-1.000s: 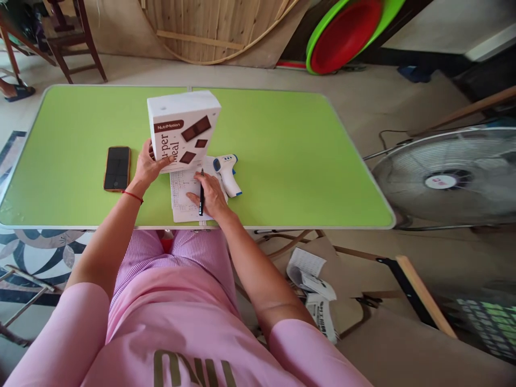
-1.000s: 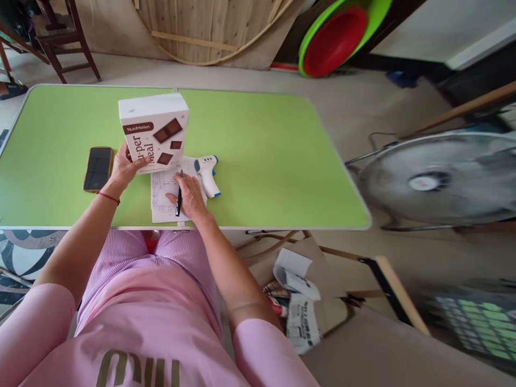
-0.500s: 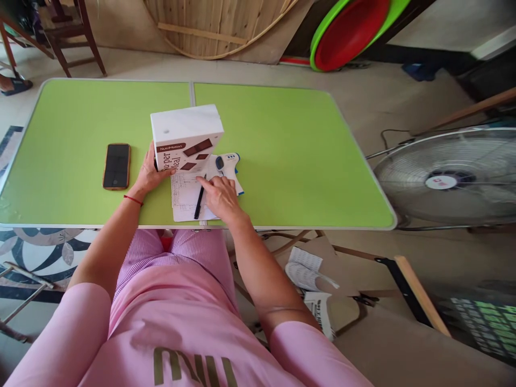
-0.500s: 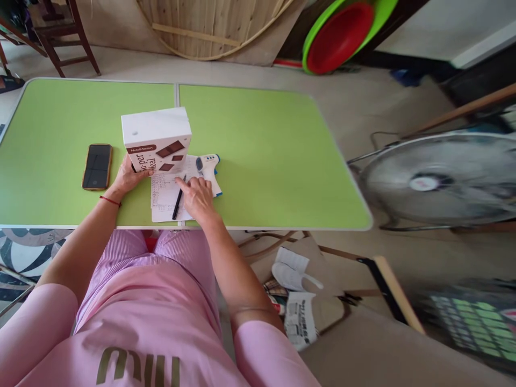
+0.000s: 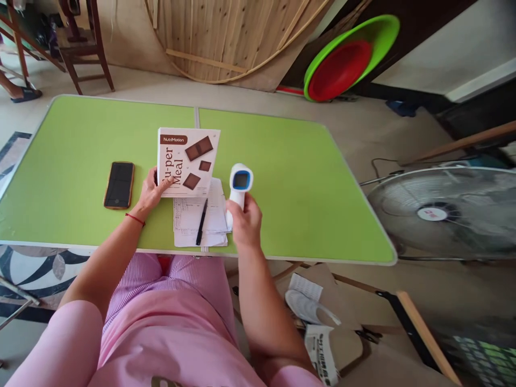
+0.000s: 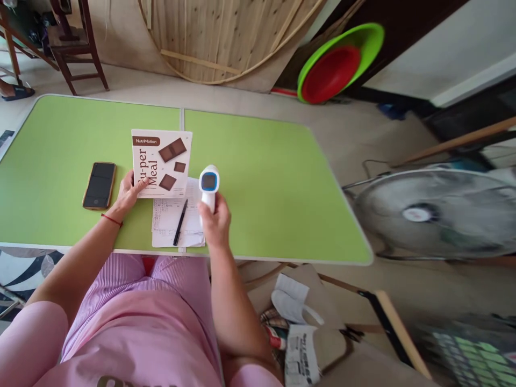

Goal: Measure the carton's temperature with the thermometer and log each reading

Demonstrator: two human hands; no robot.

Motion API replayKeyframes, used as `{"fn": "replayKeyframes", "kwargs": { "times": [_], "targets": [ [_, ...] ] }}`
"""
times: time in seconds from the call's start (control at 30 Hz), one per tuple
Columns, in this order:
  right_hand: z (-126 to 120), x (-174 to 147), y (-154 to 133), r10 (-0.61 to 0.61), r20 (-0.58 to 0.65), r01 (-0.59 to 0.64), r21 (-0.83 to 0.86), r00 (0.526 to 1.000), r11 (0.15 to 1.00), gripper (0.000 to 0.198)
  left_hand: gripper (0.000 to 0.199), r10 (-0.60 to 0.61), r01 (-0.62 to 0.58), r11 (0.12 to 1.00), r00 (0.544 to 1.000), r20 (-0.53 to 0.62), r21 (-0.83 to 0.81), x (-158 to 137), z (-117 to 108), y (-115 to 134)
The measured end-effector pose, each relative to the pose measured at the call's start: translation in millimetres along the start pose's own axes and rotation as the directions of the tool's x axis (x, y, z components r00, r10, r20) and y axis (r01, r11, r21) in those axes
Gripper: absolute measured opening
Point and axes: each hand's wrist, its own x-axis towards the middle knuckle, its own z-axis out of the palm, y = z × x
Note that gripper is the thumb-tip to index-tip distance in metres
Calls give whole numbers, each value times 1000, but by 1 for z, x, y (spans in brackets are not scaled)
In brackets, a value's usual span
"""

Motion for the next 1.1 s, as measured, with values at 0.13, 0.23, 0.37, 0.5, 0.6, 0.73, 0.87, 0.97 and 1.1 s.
{"fn": "replayKeyframes", "kwargs": {
  "times": [0.13,0.23,0.37,0.5,0.6,0.73,0.87,0.97,1.1],
  "targets": [
    [35,-49,-41,146,238,-224,345,960,911,48,86,54,-53,998,993,106,-20,-9,-3,9],
    [52,-59,-53,239,302,-341,357,923,870,50,86,86,-88,996,984,158,0,-12,-6,14],
    [52,-54,-53,281,342,-384,287,897,878,52,87,115,-127,991,969,221,42,-14,-8,19],
    [46,-53,-54,317,375,-436,293,871,851,63,85,121,-136,990,962,243,45,-18,-8,25],
    [45,-55,-55,316,387,-444,307,866,842,67,85,111,-124,992,962,251,36,-20,-7,29],
    [44,-56,-53,321,389,-449,302,863,841,67,82,103,-111,994,963,249,19,-22,-6,32],
    [44,-55,-56,344,404,-485,329,848,810,66,78,106,-110,994,963,248,2,-22,-6,32],
    [45,-56,-60,347,407,-494,347,845,797,67,82,104,-108,994,964,247,4,-21,-6,32],
    [49,-57,-64,381,379,-522,409,843,748,70,89,84,-89,996,966,246,9,-21,-7,33]
  ]
}}
